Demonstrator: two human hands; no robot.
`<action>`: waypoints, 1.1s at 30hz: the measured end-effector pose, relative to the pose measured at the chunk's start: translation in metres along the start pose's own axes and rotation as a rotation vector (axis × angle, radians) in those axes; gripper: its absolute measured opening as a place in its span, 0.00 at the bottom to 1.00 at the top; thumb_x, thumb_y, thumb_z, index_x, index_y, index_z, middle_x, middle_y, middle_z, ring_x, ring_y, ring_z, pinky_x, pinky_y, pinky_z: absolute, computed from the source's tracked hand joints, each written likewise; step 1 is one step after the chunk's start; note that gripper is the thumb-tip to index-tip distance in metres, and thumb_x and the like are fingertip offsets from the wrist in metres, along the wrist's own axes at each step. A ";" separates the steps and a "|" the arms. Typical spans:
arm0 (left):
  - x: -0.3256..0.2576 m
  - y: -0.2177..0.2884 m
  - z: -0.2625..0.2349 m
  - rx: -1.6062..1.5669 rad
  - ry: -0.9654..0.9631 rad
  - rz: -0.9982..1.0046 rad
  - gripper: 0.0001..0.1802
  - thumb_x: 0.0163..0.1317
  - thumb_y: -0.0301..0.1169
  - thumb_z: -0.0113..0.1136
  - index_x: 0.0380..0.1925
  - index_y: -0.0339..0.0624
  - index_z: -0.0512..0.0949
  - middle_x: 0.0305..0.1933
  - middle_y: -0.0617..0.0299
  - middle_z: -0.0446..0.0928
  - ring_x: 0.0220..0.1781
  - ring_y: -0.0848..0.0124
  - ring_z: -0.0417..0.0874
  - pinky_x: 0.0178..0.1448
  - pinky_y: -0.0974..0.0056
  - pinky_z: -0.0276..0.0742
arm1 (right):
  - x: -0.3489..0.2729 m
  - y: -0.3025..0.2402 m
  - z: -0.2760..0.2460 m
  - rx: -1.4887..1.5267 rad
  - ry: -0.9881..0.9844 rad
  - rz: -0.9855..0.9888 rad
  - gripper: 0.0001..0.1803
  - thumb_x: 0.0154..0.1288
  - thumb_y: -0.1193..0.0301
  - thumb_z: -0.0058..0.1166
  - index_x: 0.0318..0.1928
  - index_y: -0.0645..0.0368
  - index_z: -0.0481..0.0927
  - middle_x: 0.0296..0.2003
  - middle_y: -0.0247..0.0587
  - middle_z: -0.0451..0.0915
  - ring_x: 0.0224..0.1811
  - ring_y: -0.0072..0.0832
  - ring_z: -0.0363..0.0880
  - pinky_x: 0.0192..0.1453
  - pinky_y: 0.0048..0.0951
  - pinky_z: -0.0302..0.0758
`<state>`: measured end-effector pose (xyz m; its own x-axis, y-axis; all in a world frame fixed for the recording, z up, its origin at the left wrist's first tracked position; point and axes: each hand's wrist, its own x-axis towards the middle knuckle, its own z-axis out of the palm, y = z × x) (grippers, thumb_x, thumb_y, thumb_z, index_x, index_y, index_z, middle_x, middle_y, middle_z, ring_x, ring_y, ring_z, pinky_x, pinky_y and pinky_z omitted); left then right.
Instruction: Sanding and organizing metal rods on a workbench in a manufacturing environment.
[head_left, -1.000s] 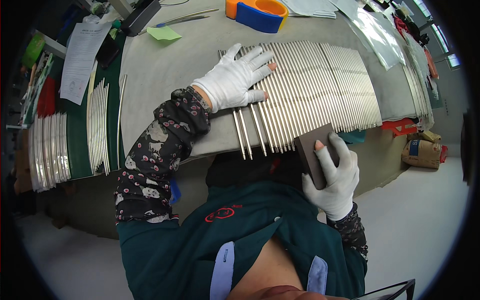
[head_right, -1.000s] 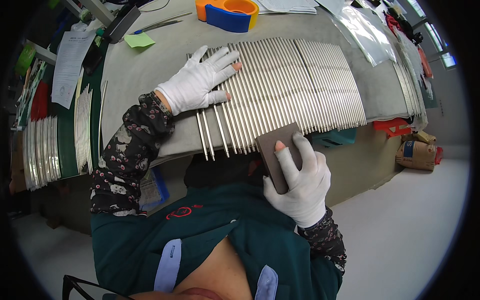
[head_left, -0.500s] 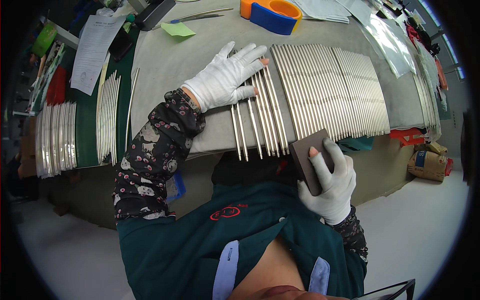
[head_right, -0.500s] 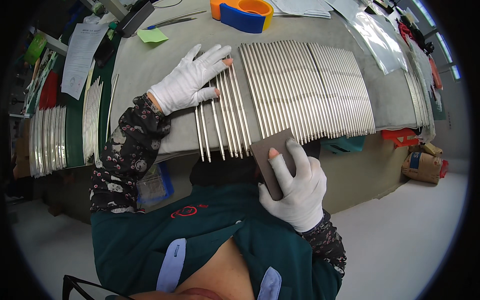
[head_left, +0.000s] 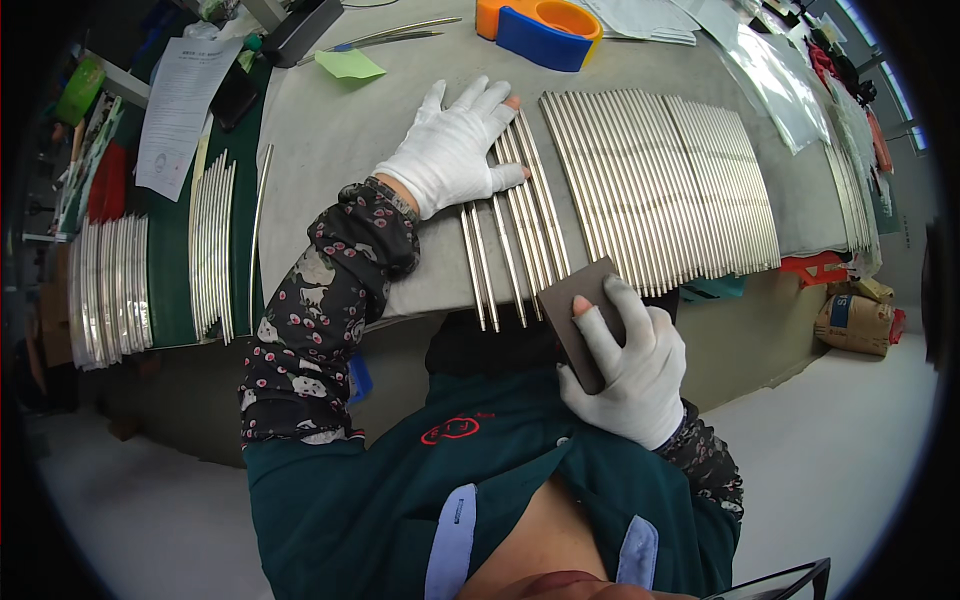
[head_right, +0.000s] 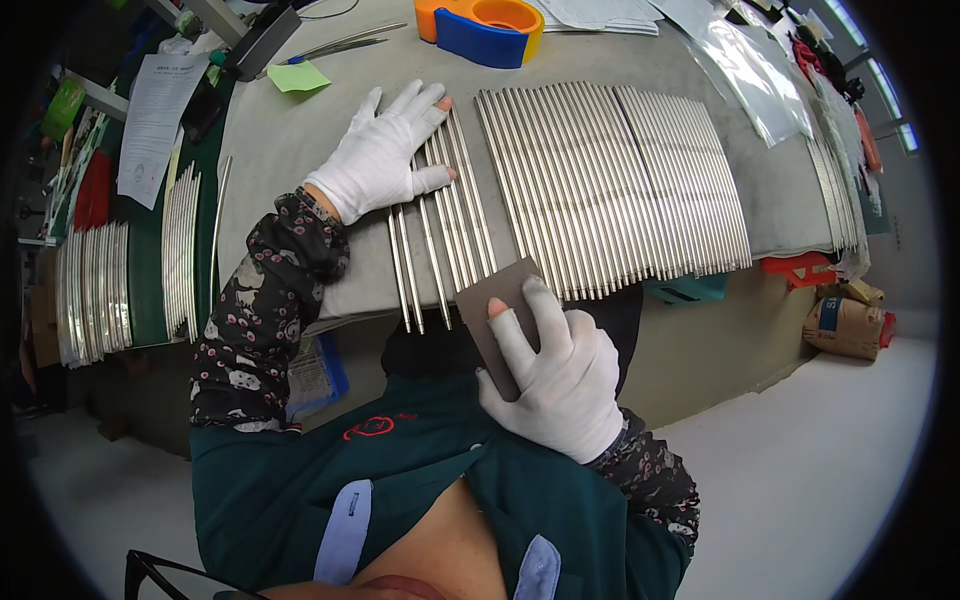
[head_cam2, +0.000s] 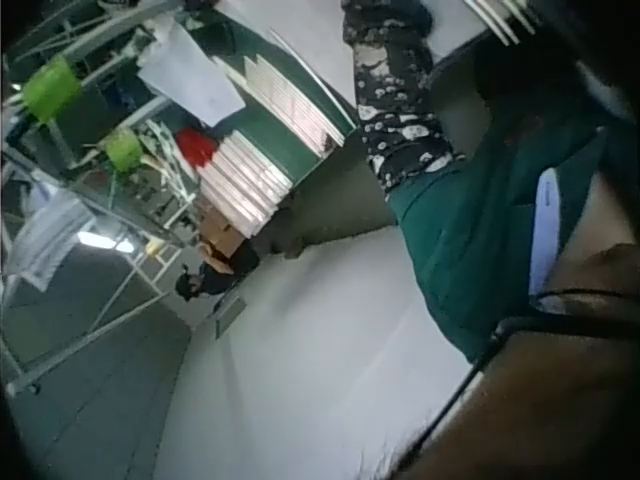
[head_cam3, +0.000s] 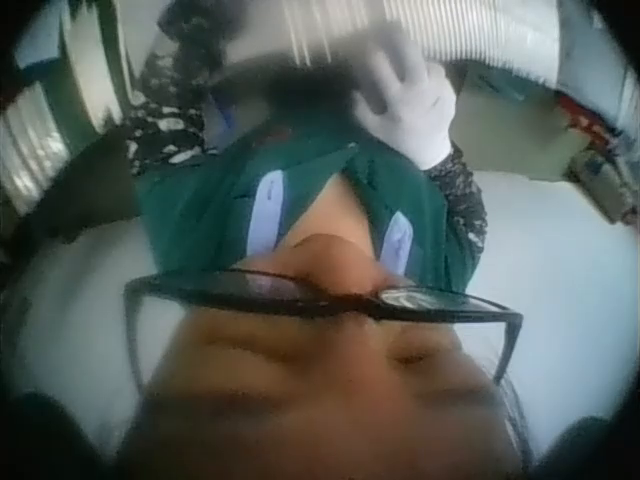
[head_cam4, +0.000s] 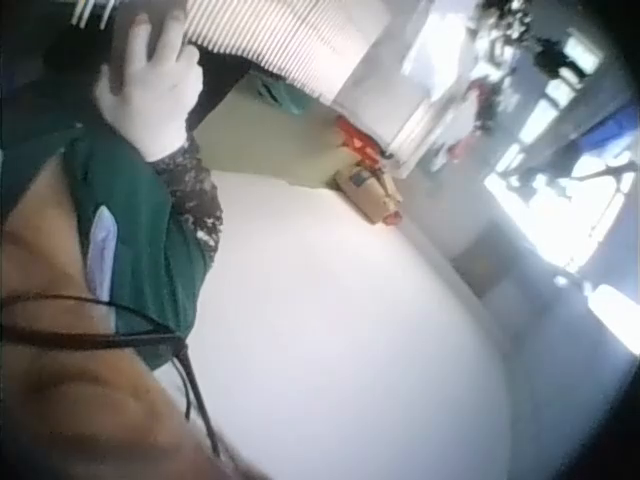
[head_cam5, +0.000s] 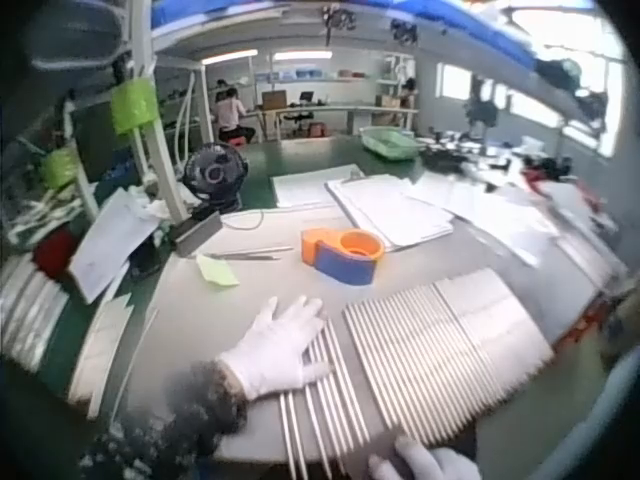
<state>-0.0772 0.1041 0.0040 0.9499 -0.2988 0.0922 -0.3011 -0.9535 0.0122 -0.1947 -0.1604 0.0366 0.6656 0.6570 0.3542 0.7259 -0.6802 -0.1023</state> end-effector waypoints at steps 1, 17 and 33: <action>-0.001 -0.001 0.000 0.004 0.007 0.000 0.44 0.59 0.59 0.54 0.67 0.40 0.61 0.73 0.52 0.56 0.76 0.54 0.52 0.75 0.43 0.45 | 0.000 0.000 0.000 -0.001 -0.007 -0.008 0.36 0.35 0.59 0.67 0.52 0.50 0.77 0.55 0.44 0.70 0.35 0.34 0.70 0.34 0.33 0.67; 0.002 0.001 0.003 -0.022 0.055 0.032 0.45 0.58 0.61 0.54 0.66 0.39 0.63 0.72 0.52 0.58 0.75 0.53 0.54 0.74 0.41 0.48 | 0.013 -0.001 -0.005 -0.022 -0.147 -0.065 0.31 0.37 0.60 0.66 0.48 0.53 0.80 0.52 0.49 0.72 0.28 0.31 0.70 0.25 0.29 0.69; 0.001 0.002 0.002 -0.023 0.028 0.024 0.45 0.59 0.61 0.53 0.66 0.39 0.62 0.73 0.50 0.57 0.75 0.52 0.54 0.74 0.40 0.47 | 0.022 -0.005 0.001 -0.059 -0.088 0.001 0.34 0.37 0.58 0.67 0.50 0.53 0.78 0.53 0.47 0.72 0.32 0.34 0.72 0.27 0.31 0.70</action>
<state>-0.0766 0.1020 0.0021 0.9397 -0.3201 0.1205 -0.3260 -0.9448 0.0321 -0.1838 -0.1424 0.0440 0.6805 0.6809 0.2707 0.7158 -0.6967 -0.0469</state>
